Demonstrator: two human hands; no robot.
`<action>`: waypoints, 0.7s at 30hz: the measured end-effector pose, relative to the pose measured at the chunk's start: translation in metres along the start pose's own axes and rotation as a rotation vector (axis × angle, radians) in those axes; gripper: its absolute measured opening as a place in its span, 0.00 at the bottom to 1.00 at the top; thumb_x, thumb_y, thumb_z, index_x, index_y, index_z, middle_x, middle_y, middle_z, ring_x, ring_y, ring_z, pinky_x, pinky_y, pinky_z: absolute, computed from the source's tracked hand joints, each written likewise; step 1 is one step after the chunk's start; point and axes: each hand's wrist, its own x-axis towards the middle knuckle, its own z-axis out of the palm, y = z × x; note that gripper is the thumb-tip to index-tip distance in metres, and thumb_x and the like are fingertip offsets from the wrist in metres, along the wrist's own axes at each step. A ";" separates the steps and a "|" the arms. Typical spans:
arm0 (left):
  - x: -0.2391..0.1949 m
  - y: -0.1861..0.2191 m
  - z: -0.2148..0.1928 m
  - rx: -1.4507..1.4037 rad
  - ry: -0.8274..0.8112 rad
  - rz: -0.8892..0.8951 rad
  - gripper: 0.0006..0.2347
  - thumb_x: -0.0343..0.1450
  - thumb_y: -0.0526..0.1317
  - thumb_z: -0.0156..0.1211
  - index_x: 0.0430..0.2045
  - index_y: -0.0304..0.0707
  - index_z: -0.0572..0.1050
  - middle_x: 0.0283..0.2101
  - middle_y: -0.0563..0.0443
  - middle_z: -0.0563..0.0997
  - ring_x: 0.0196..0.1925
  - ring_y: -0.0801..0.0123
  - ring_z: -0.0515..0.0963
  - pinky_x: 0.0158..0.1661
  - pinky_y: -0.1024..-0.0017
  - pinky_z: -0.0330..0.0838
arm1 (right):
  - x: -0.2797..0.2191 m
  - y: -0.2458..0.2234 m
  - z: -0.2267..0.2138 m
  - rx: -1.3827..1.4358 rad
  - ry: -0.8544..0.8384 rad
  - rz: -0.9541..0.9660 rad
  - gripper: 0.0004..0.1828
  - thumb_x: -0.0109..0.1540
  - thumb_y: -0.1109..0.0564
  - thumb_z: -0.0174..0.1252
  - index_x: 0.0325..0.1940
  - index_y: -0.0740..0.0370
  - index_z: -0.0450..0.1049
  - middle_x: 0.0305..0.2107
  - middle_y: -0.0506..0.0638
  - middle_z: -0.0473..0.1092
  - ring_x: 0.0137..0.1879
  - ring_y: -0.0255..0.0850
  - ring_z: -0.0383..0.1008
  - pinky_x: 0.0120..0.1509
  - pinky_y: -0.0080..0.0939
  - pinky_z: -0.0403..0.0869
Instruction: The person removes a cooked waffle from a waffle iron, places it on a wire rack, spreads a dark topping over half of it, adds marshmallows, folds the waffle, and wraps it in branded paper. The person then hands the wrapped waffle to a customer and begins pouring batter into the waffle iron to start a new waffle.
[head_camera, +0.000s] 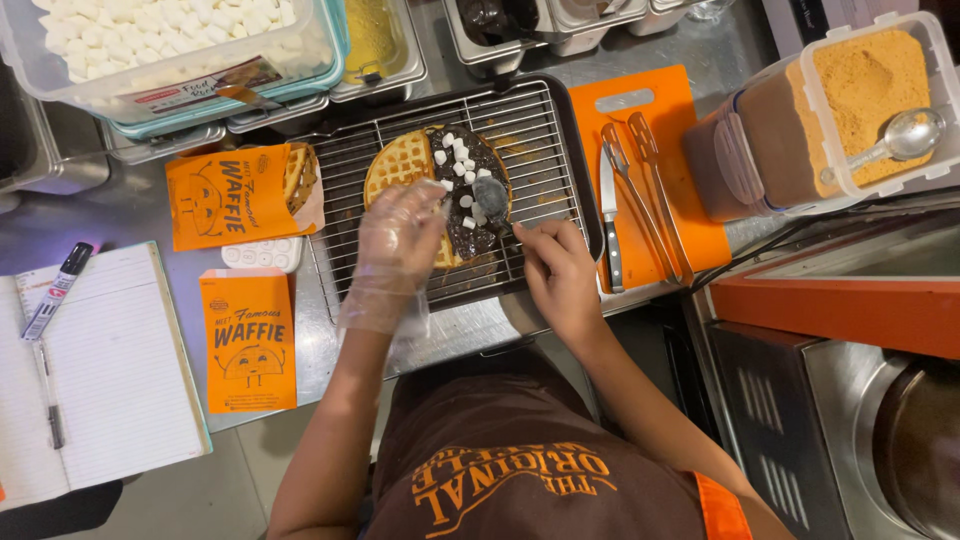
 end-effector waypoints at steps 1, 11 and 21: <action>0.002 -0.003 -0.004 0.009 0.040 0.085 0.08 0.70 0.35 0.65 0.42 0.39 0.82 0.42 0.46 0.81 0.41 0.67 0.82 0.42 0.73 0.83 | 0.000 0.002 -0.001 0.016 0.010 -0.009 0.17 0.62 0.72 0.59 0.54 0.64 0.78 0.39 0.54 0.69 0.40 0.42 0.73 0.41 0.37 0.72; -0.018 0.035 -0.077 0.176 0.210 0.562 0.04 0.74 0.31 0.63 0.39 0.29 0.80 0.39 0.40 0.80 0.39 0.56 0.81 0.39 0.64 0.75 | 0.057 -0.007 -0.022 0.118 0.024 0.115 0.13 0.64 0.67 0.59 0.53 0.66 0.78 0.38 0.54 0.75 0.37 0.39 0.72 0.40 0.35 0.70; 0.171 0.001 -0.243 0.816 0.384 0.463 0.07 0.79 0.39 0.57 0.45 0.38 0.80 0.42 0.37 0.82 0.43 0.45 0.80 0.45 0.54 0.73 | 0.248 -0.107 0.024 -0.318 -0.066 -0.577 0.07 0.63 0.64 0.61 0.44 0.62 0.81 0.36 0.58 0.76 0.41 0.55 0.78 0.43 0.53 0.75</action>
